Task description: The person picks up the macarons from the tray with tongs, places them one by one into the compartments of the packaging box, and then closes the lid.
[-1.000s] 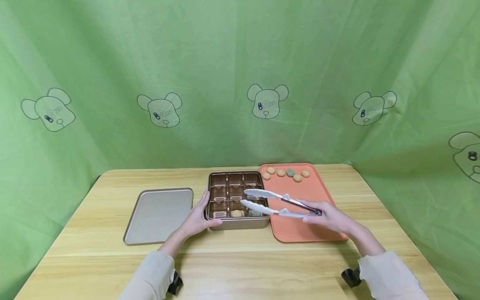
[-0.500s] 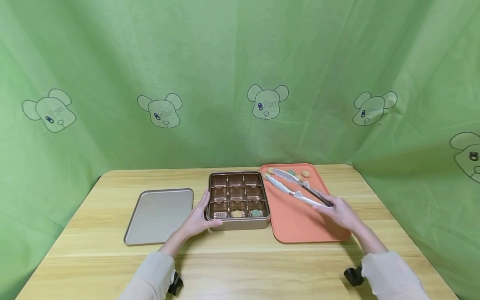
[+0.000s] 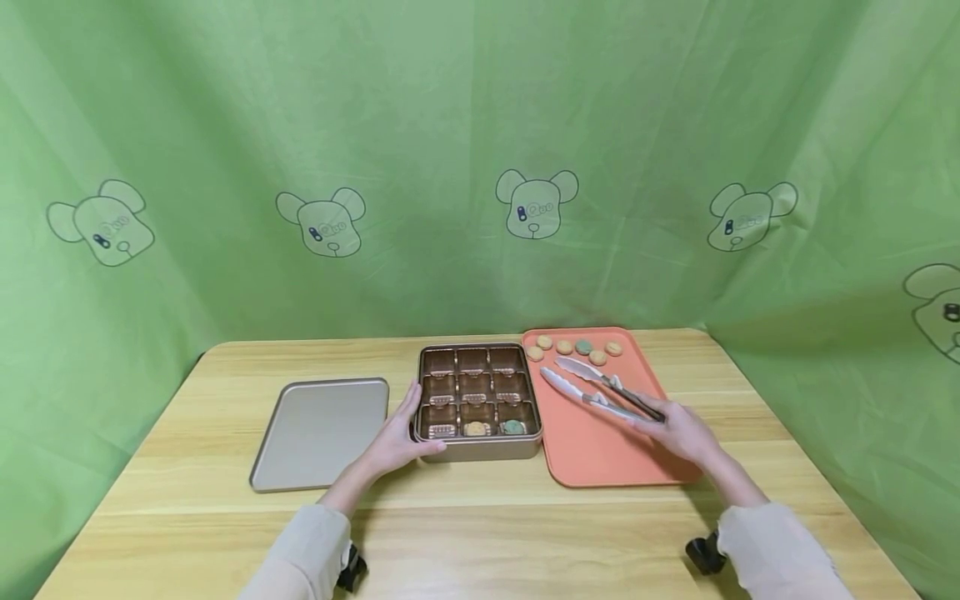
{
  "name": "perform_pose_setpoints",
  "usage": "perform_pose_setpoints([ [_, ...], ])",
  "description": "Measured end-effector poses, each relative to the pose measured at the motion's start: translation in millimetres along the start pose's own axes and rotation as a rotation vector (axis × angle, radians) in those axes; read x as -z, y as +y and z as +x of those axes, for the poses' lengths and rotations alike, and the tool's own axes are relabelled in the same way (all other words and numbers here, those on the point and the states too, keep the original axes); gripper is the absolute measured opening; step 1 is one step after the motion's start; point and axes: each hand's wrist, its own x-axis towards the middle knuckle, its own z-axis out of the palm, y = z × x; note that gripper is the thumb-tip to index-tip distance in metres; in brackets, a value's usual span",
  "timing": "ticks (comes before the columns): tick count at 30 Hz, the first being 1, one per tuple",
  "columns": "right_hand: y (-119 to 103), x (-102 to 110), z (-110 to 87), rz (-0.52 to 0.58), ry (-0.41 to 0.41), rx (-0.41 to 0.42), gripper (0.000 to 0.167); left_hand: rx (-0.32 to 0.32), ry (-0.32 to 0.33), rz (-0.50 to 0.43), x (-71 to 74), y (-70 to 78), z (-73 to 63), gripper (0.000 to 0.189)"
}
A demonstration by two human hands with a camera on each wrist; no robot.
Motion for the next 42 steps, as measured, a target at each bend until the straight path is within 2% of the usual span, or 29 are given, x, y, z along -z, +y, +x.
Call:
perform_pose_setpoints([
  [21,-9,-5,23.3,0.002,-0.023,-0.002,0.073,0.002,-0.001,-0.002,-0.1,0.2,-0.4,0.108],
  [34,-13,-9,28.4,0.005,-0.029,-0.017,0.071,0.009,-0.008,0.027,1.3,2.0,-1.2,0.107],
  [42,-11,-11,29.8,0.006,-0.009,0.019,0.068,0.005,-0.01,0.028,0.1,4.0,-0.2,0.106],
])
